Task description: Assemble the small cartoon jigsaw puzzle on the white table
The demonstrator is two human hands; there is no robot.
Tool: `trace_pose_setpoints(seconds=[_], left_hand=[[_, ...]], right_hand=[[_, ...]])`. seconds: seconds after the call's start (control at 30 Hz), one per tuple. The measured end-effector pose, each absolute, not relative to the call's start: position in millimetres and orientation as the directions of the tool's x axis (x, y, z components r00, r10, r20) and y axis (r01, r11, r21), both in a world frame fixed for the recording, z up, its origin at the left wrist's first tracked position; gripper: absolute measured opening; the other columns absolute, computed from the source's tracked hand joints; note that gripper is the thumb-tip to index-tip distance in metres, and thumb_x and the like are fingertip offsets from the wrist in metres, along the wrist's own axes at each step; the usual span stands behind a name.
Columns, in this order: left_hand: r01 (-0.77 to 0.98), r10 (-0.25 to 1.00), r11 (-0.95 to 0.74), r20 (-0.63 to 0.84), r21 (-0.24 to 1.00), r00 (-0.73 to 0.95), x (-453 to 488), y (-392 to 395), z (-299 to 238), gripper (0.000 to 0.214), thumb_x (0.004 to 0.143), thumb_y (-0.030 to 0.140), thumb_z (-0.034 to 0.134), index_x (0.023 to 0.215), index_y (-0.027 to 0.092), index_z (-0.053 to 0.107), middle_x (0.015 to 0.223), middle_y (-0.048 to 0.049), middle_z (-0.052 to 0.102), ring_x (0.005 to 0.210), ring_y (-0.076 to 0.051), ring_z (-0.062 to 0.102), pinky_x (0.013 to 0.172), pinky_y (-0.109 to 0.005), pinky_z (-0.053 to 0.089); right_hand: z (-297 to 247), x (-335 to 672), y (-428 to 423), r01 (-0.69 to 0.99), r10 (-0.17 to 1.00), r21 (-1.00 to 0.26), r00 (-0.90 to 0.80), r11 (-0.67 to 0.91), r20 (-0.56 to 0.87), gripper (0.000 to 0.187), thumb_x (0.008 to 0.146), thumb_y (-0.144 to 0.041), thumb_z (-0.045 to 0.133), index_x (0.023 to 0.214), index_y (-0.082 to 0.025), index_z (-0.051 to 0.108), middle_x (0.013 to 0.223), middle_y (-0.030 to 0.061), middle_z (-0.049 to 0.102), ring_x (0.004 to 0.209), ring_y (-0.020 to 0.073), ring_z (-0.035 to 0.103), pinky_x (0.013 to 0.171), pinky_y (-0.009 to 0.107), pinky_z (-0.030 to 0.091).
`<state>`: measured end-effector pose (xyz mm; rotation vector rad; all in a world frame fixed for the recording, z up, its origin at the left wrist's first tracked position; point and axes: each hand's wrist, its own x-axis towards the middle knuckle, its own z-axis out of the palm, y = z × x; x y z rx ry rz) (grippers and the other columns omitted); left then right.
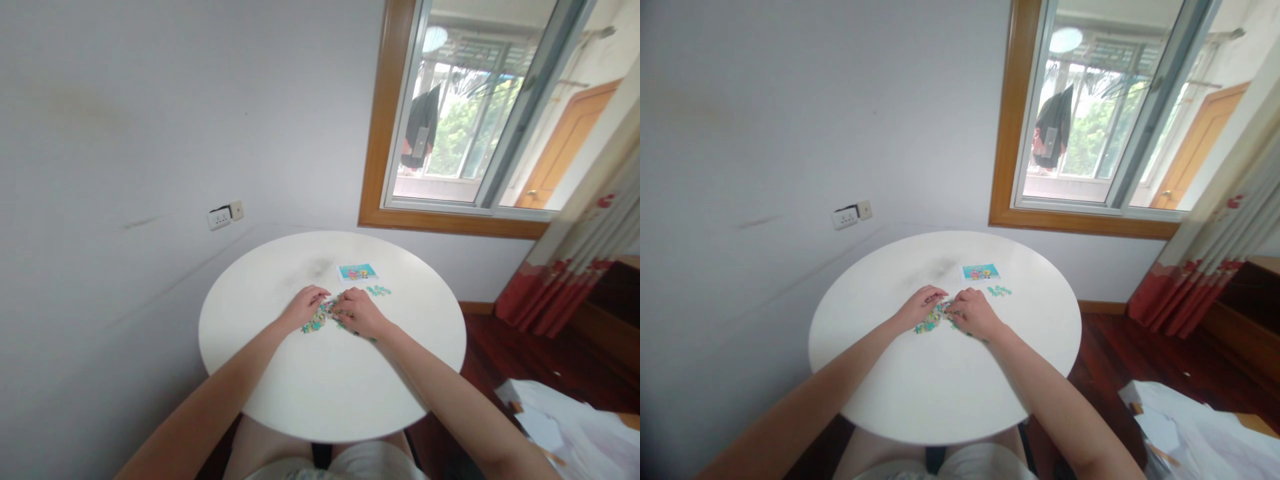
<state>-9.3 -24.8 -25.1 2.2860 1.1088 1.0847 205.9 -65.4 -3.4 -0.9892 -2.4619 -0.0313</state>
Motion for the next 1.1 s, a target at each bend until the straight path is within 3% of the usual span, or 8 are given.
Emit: trace_pose_setpoints(seconds=[0.4,0.63,0.8,1.1], left_hand=[[0.492,0.794,-0.607,0.466,0.624,0.389,-8.1,-27.8,-22.0,0.024,0.088,0.035,0.052,0.096,0.02,0.069,0.094,-0.0094,0.066,0.09,-0.02,0.061,0.082,-0.034,0.052],[0.491,0.793,-0.609,0.462,0.623,0.397,-8.9,-27.5,-22.7,0.025,0.087,0.036,0.052,0.097,0.02,0.069,0.095,-0.0091,0.065,0.092,-0.021,0.061,0.083,-0.034,0.052],[0.484,0.793,-0.608,0.452,0.63,0.408,-10.3,-24.0,-27.2,0.026,0.088,0.034,0.051,0.099,0.019,0.069,0.096,-0.0085,0.064,0.091,-0.02,0.061,0.083,-0.034,0.052],[0.465,0.793,-0.606,0.445,0.646,0.416,-10.1,-23.1,-29.4,0.026,0.088,0.032,0.051,0.1,0.018,0.068,0.098,-0.0081,0.063,0.093,-0.02,0.061,0.085,-0.032,0.051]], right_hand=[[-6.4,192.8,-70.7,0.656,0.611,-0.082,-0.64,0.75,0.467,0.011,0.088,-0.027,0.062,0.093,-0.021,0.07,0.097,0.0044,0.063,0.098,0.0186,0.05,0.085,0.033,0.032],[-8.7,191.2,-62.4,0.605,0.628,-0.255,-0.552,0.755,0.549,0.012,0.088,-0.029,0.062,0.089,-0.022,0.072,0.095,0.0038,0.066,0.093,0.0172,0.055,0.085,0.032,0.036],[-1.0,233.3,-35.4,0.821,0.853,-0.363,-0.256,0.44,0.455,0.014,0.088,-0.028,0.061,0.09,-0.022,0.074,0.1,0.0037,0.069,0.098,0.0167,0.058,0.089,0.029,0.039],[-6.0,310.9,-25.4,0.956,0.96,-0.28,-0.007,0.088,0.279,0.026,0.083,-0.041,0.061,0.078,-0.023,0.078,0.091,0.0112,0.07,0.093,0.0273,0.059,0.073,0.033,0.042]])
